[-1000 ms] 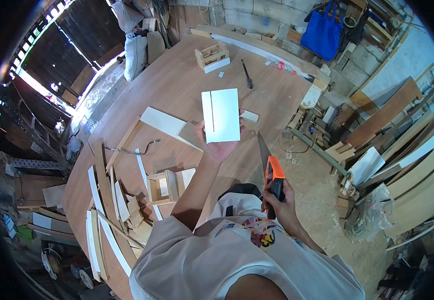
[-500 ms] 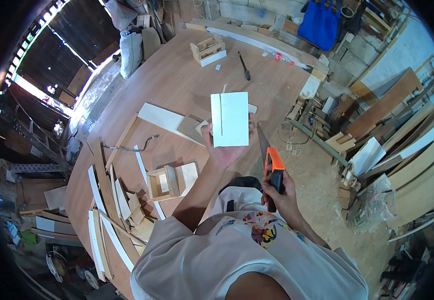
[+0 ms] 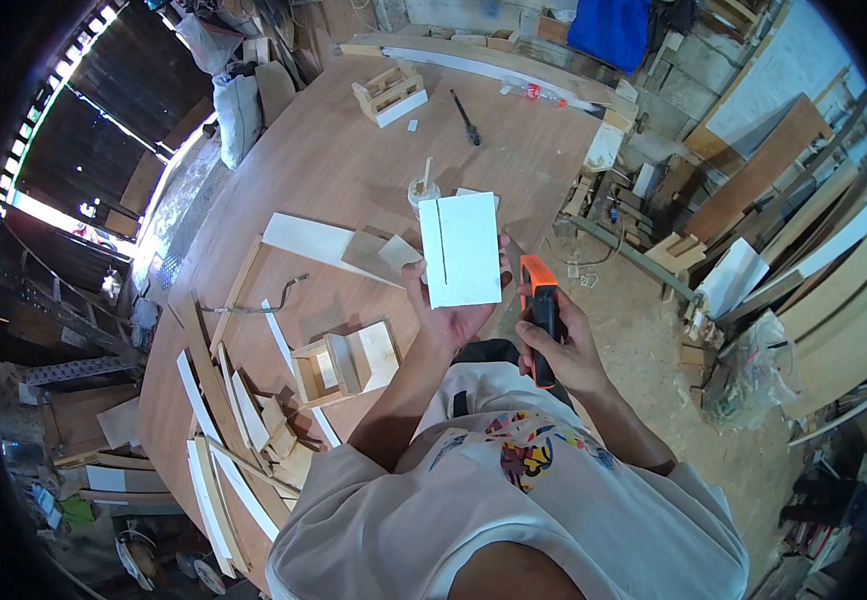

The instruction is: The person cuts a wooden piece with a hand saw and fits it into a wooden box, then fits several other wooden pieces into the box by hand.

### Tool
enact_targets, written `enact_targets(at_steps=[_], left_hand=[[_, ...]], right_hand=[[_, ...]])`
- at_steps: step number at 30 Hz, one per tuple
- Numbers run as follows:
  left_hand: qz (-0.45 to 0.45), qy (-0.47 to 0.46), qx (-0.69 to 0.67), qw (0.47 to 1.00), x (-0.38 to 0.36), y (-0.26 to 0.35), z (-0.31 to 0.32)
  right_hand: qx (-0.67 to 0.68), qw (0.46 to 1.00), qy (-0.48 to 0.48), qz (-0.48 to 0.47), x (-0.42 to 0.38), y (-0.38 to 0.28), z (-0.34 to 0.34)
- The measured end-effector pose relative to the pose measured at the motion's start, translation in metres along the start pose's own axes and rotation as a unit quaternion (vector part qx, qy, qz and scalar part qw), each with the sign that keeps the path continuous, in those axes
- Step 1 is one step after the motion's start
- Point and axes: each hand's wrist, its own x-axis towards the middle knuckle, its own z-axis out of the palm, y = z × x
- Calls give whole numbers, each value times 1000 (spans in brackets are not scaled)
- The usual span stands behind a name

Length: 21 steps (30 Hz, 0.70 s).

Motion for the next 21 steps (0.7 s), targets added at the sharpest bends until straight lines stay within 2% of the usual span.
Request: enact_targets(at_steps=[15, 21], left_hand=[[-14, -3, -18, 1000, -1, -4, -3], [-12, -34, -56, 998, 0, -8, -7]], right_hand=[[-11, 1000, 13, 3, 2, 2, -1], [-12, 1000, 16, 9, 0, 5, -3]])
